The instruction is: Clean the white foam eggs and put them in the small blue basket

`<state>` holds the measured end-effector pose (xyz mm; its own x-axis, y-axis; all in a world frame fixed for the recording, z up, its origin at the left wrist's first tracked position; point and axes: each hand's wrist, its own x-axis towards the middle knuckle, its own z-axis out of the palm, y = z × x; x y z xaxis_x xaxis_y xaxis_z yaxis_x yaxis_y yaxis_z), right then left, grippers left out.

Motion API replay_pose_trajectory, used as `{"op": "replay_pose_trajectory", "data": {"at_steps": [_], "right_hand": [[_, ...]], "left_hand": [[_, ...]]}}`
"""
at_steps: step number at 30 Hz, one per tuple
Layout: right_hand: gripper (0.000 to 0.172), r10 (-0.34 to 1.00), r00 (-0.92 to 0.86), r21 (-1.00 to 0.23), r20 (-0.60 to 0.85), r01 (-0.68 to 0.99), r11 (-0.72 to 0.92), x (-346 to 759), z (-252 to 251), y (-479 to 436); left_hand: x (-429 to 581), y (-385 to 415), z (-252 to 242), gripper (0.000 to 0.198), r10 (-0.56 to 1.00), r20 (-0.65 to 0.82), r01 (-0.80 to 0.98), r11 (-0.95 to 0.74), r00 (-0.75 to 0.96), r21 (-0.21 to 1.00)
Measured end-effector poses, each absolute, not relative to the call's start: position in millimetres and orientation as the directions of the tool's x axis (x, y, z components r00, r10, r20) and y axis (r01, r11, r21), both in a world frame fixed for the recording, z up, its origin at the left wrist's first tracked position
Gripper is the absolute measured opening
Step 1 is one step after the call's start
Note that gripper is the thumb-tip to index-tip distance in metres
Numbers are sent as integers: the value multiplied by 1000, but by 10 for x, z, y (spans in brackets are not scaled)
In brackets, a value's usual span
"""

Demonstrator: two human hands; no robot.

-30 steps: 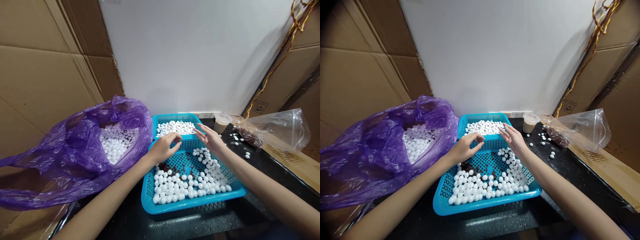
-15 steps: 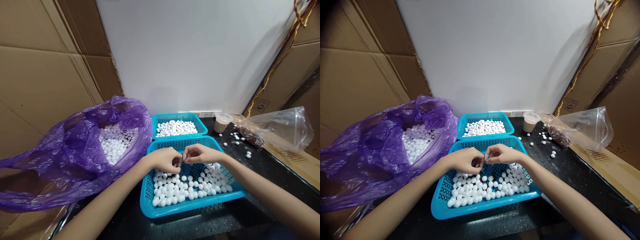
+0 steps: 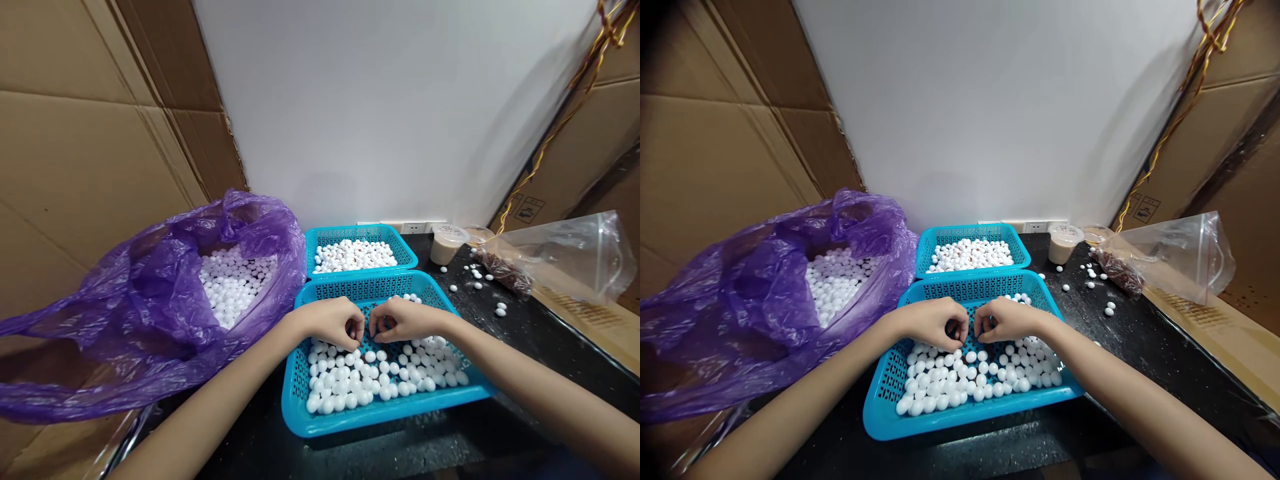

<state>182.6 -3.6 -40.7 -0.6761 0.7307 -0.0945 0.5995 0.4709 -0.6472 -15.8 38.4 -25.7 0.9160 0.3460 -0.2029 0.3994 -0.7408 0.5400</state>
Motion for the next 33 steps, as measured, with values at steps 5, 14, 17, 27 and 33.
{"op": "replay_pose_trajectory", "data": {"at_steps": [5,14,17,27,33], "right_hand": [[9,738,-670,-675,-82,582,453,1857,-340,-67],[24,651,-724,-727,-228,572,381,1880,-313,-81],[27,633,-742,-732,-222,556,395,1875,-325,-80],[25,617,-740,-748,-265,563,353,1894,-375,-53],[19,683,-698,-795,-213,531,295,1899,-326,-54]], "left_hand": [[-166,394,-263,8,330,-190,378,-731,924,568],[-142,388,-207,10,315,-57,287,-756,947,588],[-147,390,-226,11,356,-76,326,-721,931,612],[-127,399,-239,11,371,-115,352,-672,921,652],[-131,407,-250,16,350,-122,342,-681,929,648]]}}
